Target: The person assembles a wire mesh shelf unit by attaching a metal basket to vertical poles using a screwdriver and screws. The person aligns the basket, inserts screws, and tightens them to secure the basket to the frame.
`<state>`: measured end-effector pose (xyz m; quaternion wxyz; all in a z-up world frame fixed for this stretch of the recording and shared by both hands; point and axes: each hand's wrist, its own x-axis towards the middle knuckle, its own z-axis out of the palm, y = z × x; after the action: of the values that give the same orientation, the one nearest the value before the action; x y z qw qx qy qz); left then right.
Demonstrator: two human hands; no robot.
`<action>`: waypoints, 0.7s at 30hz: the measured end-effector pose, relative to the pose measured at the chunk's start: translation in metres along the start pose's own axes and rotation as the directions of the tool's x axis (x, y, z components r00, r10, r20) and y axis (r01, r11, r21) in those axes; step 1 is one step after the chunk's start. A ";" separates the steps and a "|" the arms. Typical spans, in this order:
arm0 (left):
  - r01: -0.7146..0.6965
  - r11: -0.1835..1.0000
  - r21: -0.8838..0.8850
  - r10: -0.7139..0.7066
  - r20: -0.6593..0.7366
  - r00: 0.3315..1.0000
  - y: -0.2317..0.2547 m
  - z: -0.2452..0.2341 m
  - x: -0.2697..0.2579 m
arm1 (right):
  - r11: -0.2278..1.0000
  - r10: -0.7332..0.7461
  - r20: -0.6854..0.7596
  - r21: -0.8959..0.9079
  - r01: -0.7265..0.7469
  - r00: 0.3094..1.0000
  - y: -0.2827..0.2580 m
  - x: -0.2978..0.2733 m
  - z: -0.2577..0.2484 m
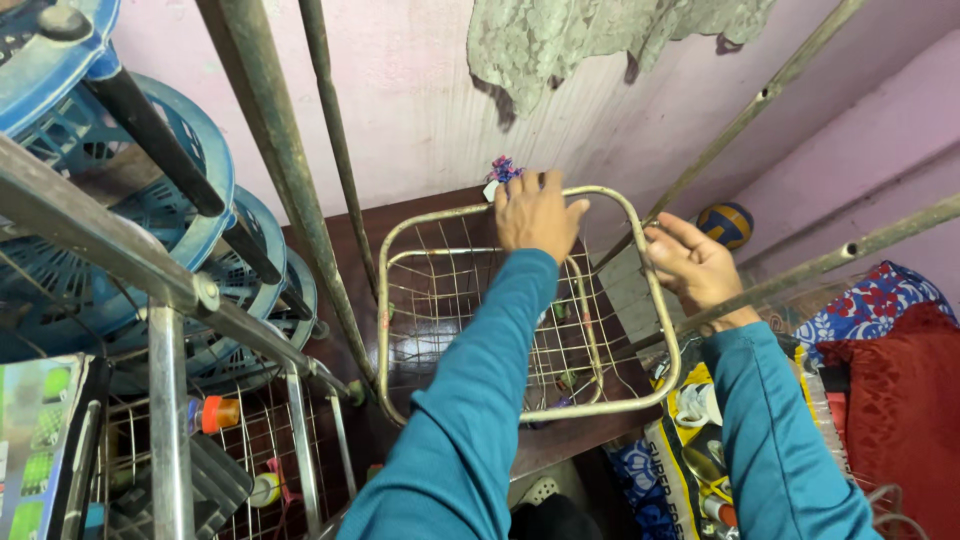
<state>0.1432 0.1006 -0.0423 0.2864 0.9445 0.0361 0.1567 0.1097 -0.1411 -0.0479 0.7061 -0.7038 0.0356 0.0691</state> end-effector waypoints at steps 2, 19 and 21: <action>-0.056 0.996 0.074 0.044 0.152 0.987 -0.014 -0.002 0.008 | 0.993 -0.042 0.051 -0.112 0.048 0.998 0.002 0.005 0.003; -0.335 0.921 0.198 0.273 0.286 0.919 -0.024 -0.031 0.047 | 0.982 0.025 0.087 -0.187 -0.008 0.996 0.000 0.016 0.015; -0.323 0.915 0.241 0.246 0.299 0.922 -0.019 -0.037 0.049 | 0.970 -0.018 0.114 -0.241 0.045 0.993 -0.002 0.015 0.019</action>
<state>0.1784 0.1438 -0.0098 0.1233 0.9832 -0.1190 0.0636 0.1240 -0.1217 -0.0478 0.6165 -0.7805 -0.0235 0.1007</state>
